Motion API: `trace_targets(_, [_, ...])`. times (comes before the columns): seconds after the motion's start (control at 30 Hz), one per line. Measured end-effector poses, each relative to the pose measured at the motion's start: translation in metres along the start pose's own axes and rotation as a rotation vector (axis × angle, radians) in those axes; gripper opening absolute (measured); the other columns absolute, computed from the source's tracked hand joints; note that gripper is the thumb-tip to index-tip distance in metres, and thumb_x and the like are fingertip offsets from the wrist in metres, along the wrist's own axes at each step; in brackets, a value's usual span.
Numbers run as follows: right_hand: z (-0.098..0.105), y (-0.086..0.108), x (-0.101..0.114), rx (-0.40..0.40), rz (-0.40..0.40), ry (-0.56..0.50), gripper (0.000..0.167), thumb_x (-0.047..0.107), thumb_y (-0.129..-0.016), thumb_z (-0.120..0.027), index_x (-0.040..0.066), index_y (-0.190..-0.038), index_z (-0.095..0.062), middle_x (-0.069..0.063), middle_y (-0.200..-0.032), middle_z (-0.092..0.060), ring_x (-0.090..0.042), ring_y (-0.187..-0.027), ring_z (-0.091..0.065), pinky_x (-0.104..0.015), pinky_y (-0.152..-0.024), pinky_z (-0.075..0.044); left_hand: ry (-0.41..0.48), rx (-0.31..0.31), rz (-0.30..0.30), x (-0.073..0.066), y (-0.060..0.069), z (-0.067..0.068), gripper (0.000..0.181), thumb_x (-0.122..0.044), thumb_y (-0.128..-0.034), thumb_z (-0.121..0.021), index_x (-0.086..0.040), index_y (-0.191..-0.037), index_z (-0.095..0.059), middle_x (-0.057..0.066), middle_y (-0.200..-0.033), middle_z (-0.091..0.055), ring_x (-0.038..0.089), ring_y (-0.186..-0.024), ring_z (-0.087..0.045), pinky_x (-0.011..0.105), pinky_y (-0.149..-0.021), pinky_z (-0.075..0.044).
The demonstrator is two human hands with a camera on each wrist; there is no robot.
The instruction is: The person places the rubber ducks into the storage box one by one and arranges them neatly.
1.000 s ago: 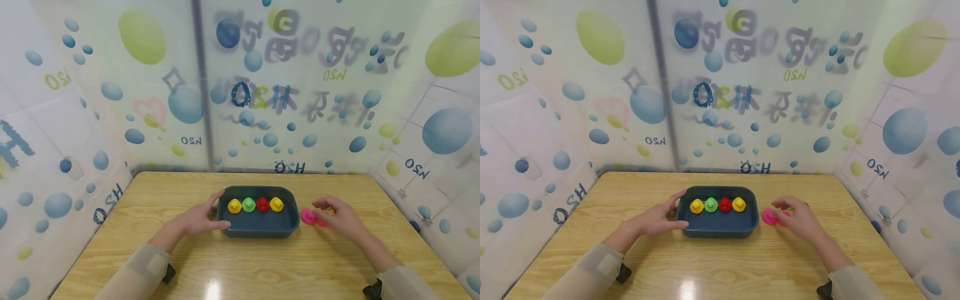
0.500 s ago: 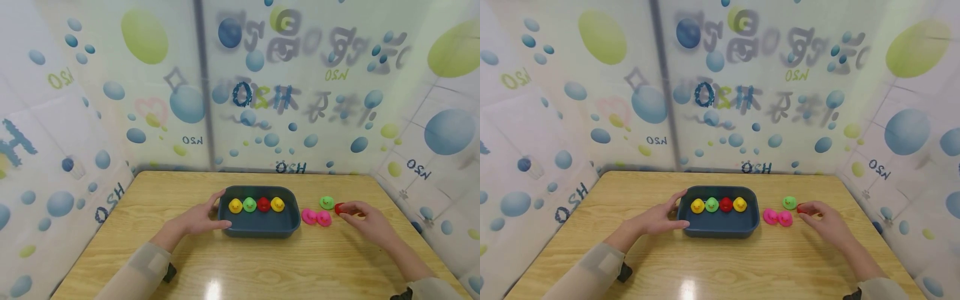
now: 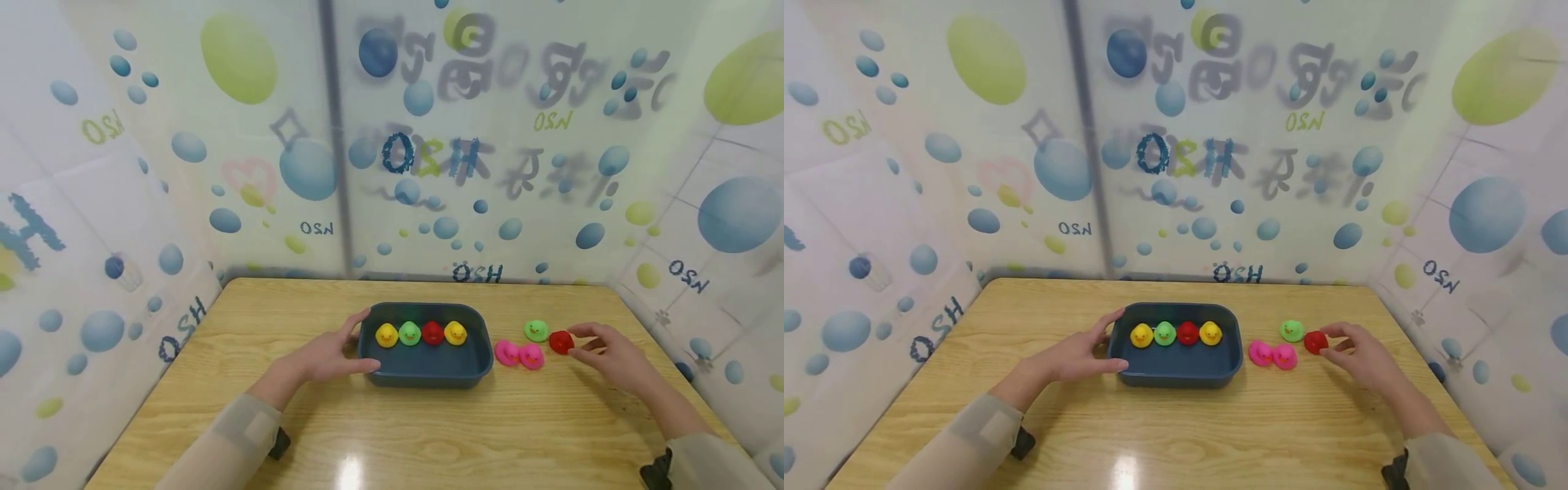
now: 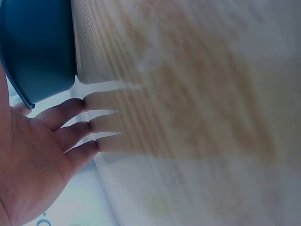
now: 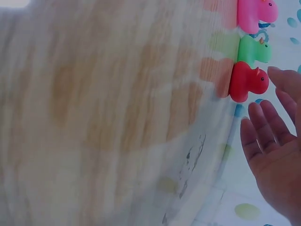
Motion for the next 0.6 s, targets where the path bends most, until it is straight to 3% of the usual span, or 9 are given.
trace_targets(0.17, [-0.0029,-0.006,-0.0007,0.03,0.01,-0.001,0.057,0.027,-0.105,-0.077,-0.002,-0.15,-0.058,-0.031,-0.144,-0.063,-0.036,-0.113,-0.07,-0.03,-0.082,-0.059,-0.001,0.0,-0.003,-0.0001,0.0005,-0.0006,0.11,-0.082,-0.0884,-0.072,-0.054,-0.173,-0.008,0.015,-0.171,-0.05,0.05,-0.156,-0.046,0.072,-0.126,-0.038])
trace_targets(0.6, [-0.0057,-0.0102,-0.0012,0.039,-0.001,0.029,0.044,0.028,-0.101,-0.081,0.0,-0.134,-0.068,-0.02,-0.123,-0.074,-0.029,-0.104,-0.071,-0.035,-0.082,-0.059,0.004,0.01,-0.013,-0.0029,0.0038,0.0021,0.112,-0.082,-0.0892,-0.071,-0.05,-0.175,-0.007,0.015,-0.17,-0.051,0.05,-0.156,-0.047,0.072,-0.125,-0.038])
Point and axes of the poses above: each hand's wrist, its own y-axis away from the middle knuckle, its own z-axis out of the back of the hand, x = y × z, the point moved 2 cm from there along -y, towards the middle knuckle
